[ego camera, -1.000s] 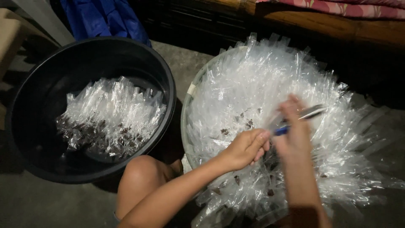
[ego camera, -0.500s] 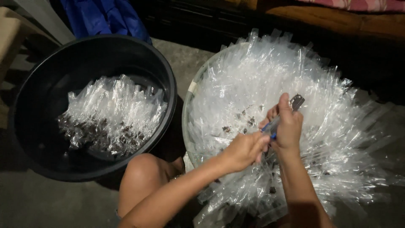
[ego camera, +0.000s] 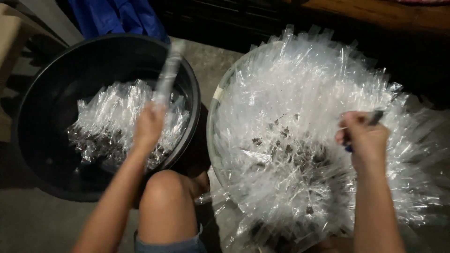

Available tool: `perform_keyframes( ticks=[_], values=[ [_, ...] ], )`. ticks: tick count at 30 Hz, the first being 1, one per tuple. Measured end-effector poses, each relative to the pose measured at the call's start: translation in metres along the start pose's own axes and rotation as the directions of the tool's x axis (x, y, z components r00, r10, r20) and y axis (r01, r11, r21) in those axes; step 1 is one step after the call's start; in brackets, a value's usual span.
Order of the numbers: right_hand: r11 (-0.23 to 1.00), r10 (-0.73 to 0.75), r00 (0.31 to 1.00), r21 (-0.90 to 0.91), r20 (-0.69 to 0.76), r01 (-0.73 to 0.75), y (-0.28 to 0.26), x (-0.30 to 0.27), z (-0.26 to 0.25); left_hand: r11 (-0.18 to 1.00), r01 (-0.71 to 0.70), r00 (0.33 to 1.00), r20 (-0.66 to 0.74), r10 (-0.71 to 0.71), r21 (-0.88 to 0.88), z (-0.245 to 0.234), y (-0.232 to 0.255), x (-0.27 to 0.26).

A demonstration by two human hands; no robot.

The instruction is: Manually sealing small plastic bags containing food items using a lighter and sorting them into a bucket.

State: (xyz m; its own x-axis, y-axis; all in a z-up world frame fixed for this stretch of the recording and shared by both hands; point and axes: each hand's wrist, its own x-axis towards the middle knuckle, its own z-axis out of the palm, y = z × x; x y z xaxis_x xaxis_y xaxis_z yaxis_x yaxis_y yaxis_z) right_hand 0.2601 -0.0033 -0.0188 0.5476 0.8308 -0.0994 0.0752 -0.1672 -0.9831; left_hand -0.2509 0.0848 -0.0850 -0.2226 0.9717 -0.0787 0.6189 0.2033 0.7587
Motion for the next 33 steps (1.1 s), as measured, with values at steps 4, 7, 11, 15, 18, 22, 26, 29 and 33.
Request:
perform_keyframes(
  ticks=[4,7,11,15,18,22,26,29,33],
  values=[
    [0.932,-0.231,0.960,-0.247,0.161,0.266,0.074,0.017,0.025,0.811,0.100,0.995,-0.058,-0.081,0.577,0.022,-0.172,0.047],
    [0.710,-0.397,0.855,-0.479,0.332,0.516,0.091,0.004,0.070,0.642,0.061,0.960,0.131,-0.247,0.764,0.064,-0.261,0.073],
    [0.576,-0.298,0.852,-0.630,0.431,0.520,0.102,-0.010,0.123,0.600,0.016,0.989,0.076,-0.128,0.800,0.043,-0.160,0.048],
    [0.540,-0.118,0.953,-0.788,0.278,0.297,0.167,0.037,0.155,0.886,-0.432,0.900,0.018,0.435,0.170,0.040,-0.041,0.040],
    [0.695,-0.191,0.931,-0.627,0.311,0.352,0.155,0.034,0.146,0.861,-0.506,0.860,0.054,0.508,-0.055,0.064,0.056,0.026],
    [0.766,-0.359,0.876,-0.434,0.323,0.474,0.102,0.020,0.105,0.909,-0.377,0.878,0.245,0.412,-0.179,0.174,0.065,0.088],
    [0.960,-0.156,0.969,-0.201,0.192,0.194,0.018,-0.011,0.061,0.998,0.054,0.950,0.305,-0.062,0.033,0.301,0.027,0.165],
    [0.983,-0.168,0.980,-0.057,0.106,0.175,-0.023,-0.032,0.038,0.981,0.127,0.988,0.108,-0.112,-0.145,0.327,0.041,0.137],
    [0.979,-0.204,0.973,0.041,0.106,0.201,-0.062,-0.046,0.021,0.990,-0.081,0.995,-0.068,0.073,-0.113,0.274,0.115,0.058]
  ],
)
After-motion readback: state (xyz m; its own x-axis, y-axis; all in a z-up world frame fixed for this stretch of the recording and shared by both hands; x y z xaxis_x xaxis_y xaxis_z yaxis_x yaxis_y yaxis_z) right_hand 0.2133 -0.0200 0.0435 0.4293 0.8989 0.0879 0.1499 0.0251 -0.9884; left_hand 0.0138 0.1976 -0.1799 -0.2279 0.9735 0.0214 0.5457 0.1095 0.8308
